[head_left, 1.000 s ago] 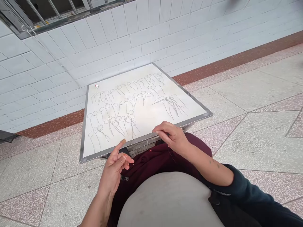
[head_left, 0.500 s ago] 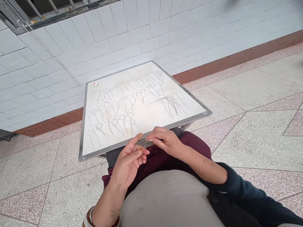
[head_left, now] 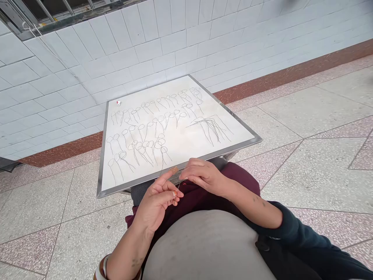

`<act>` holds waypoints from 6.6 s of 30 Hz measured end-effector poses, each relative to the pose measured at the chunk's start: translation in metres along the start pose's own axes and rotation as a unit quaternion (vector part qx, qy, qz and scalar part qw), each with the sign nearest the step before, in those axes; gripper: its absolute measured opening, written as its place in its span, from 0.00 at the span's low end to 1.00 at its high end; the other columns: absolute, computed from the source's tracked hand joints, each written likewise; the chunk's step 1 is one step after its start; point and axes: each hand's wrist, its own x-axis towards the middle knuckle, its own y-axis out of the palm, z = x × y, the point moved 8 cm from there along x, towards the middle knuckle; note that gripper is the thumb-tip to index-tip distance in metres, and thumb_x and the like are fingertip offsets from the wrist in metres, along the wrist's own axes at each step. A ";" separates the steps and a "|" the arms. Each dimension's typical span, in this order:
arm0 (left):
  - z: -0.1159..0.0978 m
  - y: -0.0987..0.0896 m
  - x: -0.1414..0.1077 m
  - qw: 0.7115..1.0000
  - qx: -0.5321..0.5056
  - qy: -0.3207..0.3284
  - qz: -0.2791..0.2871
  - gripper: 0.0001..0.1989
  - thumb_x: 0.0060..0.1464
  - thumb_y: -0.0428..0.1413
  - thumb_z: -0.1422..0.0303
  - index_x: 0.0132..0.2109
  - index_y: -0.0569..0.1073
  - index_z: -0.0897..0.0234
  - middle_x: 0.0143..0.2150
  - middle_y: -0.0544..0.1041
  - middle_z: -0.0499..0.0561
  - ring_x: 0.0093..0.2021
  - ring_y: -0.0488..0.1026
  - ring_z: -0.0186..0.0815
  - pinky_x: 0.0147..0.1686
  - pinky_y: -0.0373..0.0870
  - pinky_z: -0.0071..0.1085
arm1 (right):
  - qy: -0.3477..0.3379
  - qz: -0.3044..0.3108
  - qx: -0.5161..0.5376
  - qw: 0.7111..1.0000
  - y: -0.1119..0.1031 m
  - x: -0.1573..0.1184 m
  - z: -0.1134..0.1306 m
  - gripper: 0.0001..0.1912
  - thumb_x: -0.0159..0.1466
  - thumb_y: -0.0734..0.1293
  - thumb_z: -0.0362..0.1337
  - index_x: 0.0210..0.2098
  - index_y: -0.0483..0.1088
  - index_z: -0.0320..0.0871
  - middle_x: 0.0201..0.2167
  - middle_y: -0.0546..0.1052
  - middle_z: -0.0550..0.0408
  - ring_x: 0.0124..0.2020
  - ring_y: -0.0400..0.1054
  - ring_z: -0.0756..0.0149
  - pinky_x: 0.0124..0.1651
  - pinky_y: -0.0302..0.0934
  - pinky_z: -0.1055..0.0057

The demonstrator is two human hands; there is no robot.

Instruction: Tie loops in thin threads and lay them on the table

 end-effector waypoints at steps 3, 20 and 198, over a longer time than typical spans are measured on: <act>0.001 -0.003 -0.001 1.000 0.017 -0.013 -0.010 0.30 0.47 0.58 0.77 0.59 0.70 0.60 0.29 0.76 0.49 0.28 0.67 0.29 0.31 0.62 0.28 | -0.007 0.027 -0.017 0.999 0.004 0.000 0.002 0.10 0.69 0.59 0.30 0.40 0.72 0.43 0.30 0.73 0.54 0.32 0.65 0.70 0.34 0.62 0.73; 0.002 -0.045 -0.002 0.990 0.124 -0.022 -0.068 0.32 0.44 0.60 0.74 0.60 0.69 0.61 0.28 0.75 0.48 0.25 0.68 0.30 0.29 0.63 0.29 | 0.055 -0.066 -0.093 0.992 -0.011 -0.001 -0.015 0.11 0.68 0.59 0.31 0.39 0.72 0.45 0.29 0.73 0.54 0.31 0.66 0.68 0.33 0.63 0.72; -0.054 -0.025 0.008 0.914 0.262 0.239 -0.197 0.24 0.50 0.59 0.70 0.56 0.71 0.59 0.30 0.76 0.45 0.31 0.71 0.31 0.39 0.68 0.29 | 0.325 0.026 0.303 0.896 0.070 -0.032 -0.039 0.13 0.66 0.63 0.45 0.37 0.71 0.41 0.25 0.69 0.60 0.28 0.62 0.72 0.34 0.56 0.74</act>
